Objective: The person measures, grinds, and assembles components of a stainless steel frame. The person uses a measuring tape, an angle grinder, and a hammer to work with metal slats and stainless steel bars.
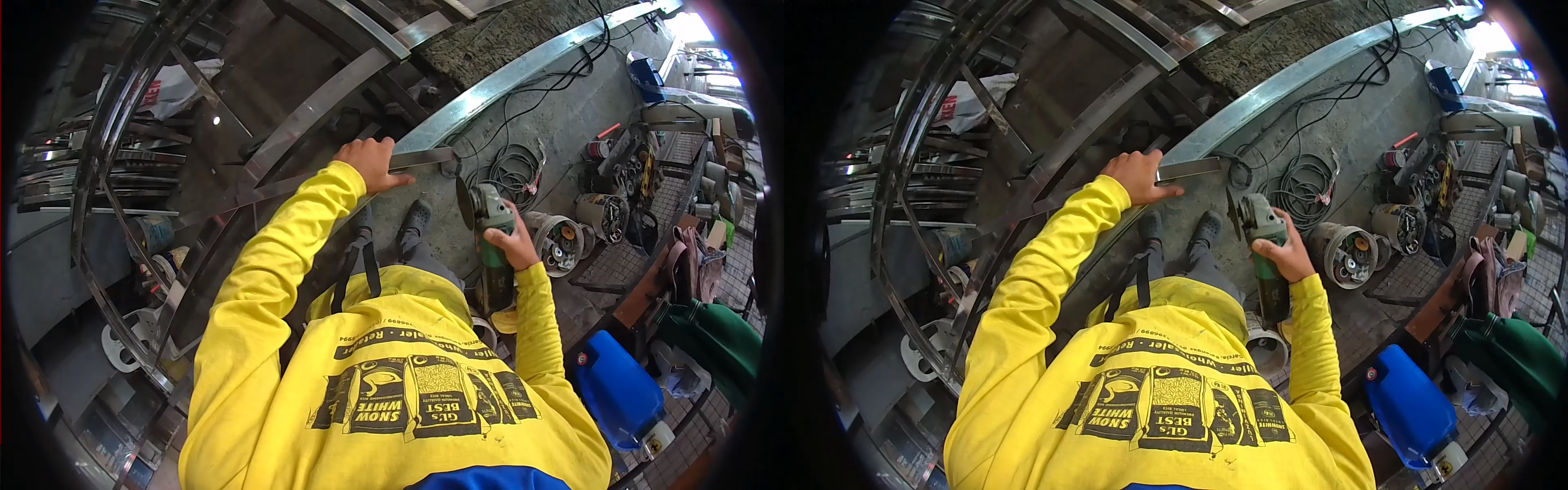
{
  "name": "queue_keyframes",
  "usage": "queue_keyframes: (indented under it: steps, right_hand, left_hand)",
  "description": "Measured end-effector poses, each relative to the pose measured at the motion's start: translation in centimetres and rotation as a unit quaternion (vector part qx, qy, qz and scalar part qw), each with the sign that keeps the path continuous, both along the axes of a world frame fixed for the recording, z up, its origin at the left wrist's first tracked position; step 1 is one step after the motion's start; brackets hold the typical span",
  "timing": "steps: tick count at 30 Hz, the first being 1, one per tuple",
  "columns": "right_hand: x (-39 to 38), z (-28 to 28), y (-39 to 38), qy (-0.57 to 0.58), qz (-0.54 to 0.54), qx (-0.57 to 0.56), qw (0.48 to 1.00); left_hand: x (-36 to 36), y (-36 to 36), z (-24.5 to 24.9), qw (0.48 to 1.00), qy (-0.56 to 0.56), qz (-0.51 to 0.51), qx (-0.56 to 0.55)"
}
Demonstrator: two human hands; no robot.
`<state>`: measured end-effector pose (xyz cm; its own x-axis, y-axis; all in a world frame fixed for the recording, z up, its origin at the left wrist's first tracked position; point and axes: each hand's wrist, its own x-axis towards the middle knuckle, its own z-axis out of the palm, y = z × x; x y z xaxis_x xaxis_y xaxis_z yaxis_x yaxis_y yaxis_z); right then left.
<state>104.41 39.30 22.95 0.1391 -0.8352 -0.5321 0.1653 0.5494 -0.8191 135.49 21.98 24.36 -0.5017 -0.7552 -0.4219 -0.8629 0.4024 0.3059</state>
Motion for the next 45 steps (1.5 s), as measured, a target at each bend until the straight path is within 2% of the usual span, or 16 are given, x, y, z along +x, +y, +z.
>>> queue_keyframes:
  steps: [5,9,12,17,45]
  right_hand:
    - [0.8,-0.1,1.3,0.011,-0.038,-0.005,0.999]
    - [1.3,-0.3,0.8,-0.023,-0.075,-0.009,0.997]
    - [1.8,-0.3,0.4,-0.018,-0.085,-0.014,0.996]
    - [2.3,-0.4,-0.2,-0.01,-0.088,-0.01,0.996]
    - [3.5,0.1,-2.8,0.029,-0.035,0.002,0.999]
  left_hand:
    - [1.5,-2.7,-0.5,0.99,0.026,-0.047,0.13]
    - [1.4,-4.0,-0.3,0.977,-0.009,-0.006,0.215]
    - [0.9,-3.3,0.6,0.988,-0.035,-0.058,0.141]
    - [0.4,0.3,1.5,0.998,-0.052,0.023,0.034]
    - [0.6,0.9,0.7,1.0,-0.024,0.019,-0.001]
